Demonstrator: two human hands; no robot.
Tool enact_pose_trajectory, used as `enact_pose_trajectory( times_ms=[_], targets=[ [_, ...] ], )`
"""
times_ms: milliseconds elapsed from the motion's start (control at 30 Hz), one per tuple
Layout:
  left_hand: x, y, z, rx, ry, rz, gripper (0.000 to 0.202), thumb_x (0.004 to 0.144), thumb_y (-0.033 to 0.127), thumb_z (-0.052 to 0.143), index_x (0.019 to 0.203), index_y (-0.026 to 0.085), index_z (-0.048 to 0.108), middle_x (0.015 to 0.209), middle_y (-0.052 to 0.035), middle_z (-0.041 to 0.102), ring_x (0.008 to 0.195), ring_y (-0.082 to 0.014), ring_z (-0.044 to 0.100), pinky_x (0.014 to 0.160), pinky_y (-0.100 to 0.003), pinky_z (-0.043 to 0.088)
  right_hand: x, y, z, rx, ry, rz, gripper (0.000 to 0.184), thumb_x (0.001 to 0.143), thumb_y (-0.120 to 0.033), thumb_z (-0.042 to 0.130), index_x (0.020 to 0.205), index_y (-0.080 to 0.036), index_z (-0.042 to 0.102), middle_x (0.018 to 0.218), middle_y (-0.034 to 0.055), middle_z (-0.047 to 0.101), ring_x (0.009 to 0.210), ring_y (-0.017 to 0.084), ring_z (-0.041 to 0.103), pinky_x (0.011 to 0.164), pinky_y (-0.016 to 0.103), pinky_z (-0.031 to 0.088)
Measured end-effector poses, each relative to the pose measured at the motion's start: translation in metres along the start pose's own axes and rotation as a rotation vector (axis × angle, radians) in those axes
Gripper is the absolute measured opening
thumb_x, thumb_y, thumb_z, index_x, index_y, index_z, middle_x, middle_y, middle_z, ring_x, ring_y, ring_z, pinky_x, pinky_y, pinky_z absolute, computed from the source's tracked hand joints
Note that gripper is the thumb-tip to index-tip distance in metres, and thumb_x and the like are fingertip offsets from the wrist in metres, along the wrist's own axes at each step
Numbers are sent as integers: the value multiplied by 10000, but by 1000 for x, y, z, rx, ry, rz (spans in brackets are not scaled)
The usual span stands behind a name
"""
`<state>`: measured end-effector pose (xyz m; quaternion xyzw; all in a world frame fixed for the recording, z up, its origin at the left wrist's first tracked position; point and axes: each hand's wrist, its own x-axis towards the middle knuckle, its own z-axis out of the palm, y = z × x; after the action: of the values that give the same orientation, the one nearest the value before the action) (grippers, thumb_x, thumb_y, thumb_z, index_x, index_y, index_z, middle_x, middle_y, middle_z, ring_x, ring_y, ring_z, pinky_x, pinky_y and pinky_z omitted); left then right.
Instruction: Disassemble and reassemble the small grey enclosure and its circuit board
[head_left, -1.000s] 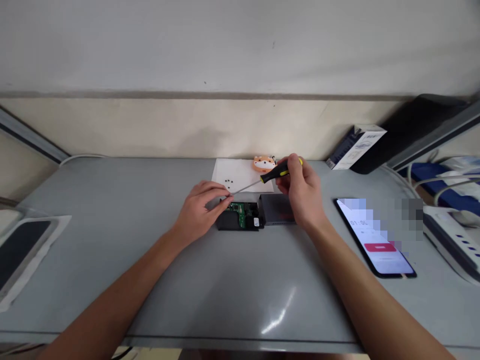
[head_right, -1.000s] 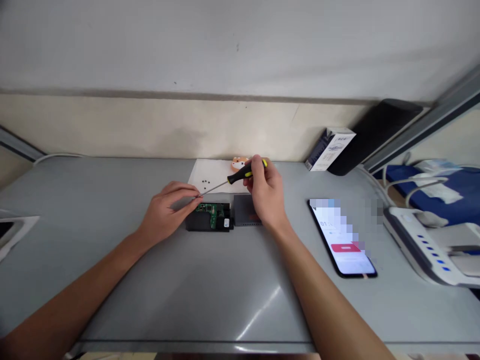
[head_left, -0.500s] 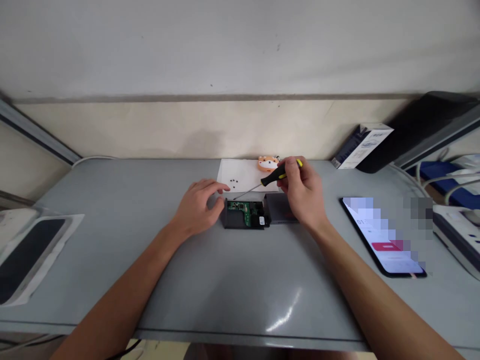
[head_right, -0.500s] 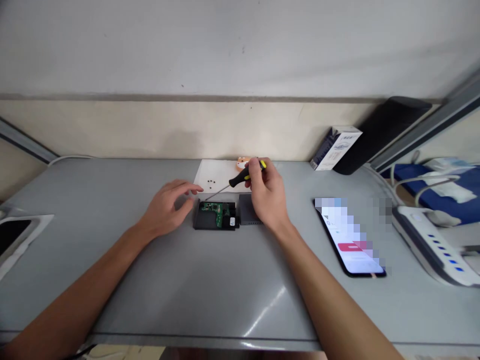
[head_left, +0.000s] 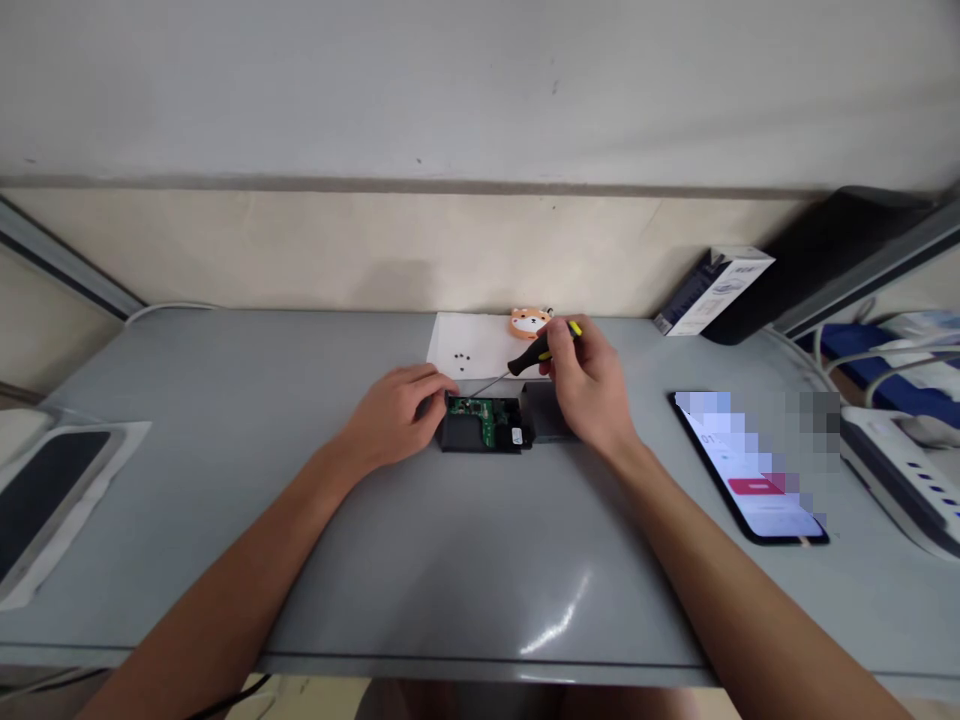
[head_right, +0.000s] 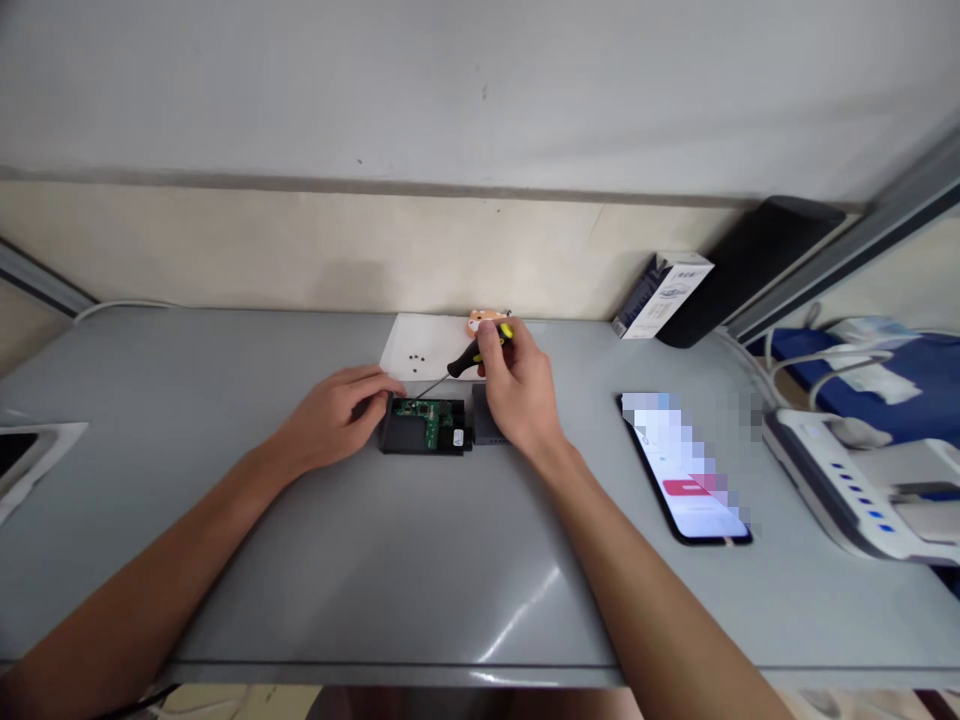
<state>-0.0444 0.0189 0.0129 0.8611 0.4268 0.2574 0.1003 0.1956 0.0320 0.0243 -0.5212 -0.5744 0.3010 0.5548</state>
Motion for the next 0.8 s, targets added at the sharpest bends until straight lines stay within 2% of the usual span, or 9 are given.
enact_pose_trajectory(
  times_ms=[367,533,667,733,800],
  targets=[
    [0,0,3,-14,-18,24,302,991,162,424,988,192,725,953,-39,760,855,-194,685,809,-334,542,-4,-8,6,-17,-82,-72,329,1008,-556,581,976,-234,641,734,-19,631,641,125,549,623,293,435],
    [0,-1,4,-28,-6,28,291,990,179,429,984,195,719,957,-42,751,874,-198,690,826,-338,544,8,-29,19,-4,-233,-142,283,975,-496,650,874,-235,603,712,-28,596,621,115,487,611,301,391],
    [1,-2,6,-45,-6,2,273,979,176,430,956,198,701,909,-32,736,845,-192,681,819,-332,549,20,-41,35,1,-349,-173,335,958,-479,675,786,-238,517,665,-52,479,608,107,375,581,297,331],
    [1,-2,6,-57,-17,-15,270,978,179,432,955,200,700,917,-33,738,850,-192,684,838,-334,557,23,-40,43,68,-309,-179,362,954,-415,685,750,-243,440,653,-62,398,609,106,333,572,290,318],
    [1,-2,6,-58,-28,-23,275,980,184,432,966,198,706,934,-39,741,855,-193,687,858,-340,565,23,-37,50,174,-248,-169,363,950,-322,684,744,-249,394,671,-66,379,610,102,345,575,280,341]
  ],
)
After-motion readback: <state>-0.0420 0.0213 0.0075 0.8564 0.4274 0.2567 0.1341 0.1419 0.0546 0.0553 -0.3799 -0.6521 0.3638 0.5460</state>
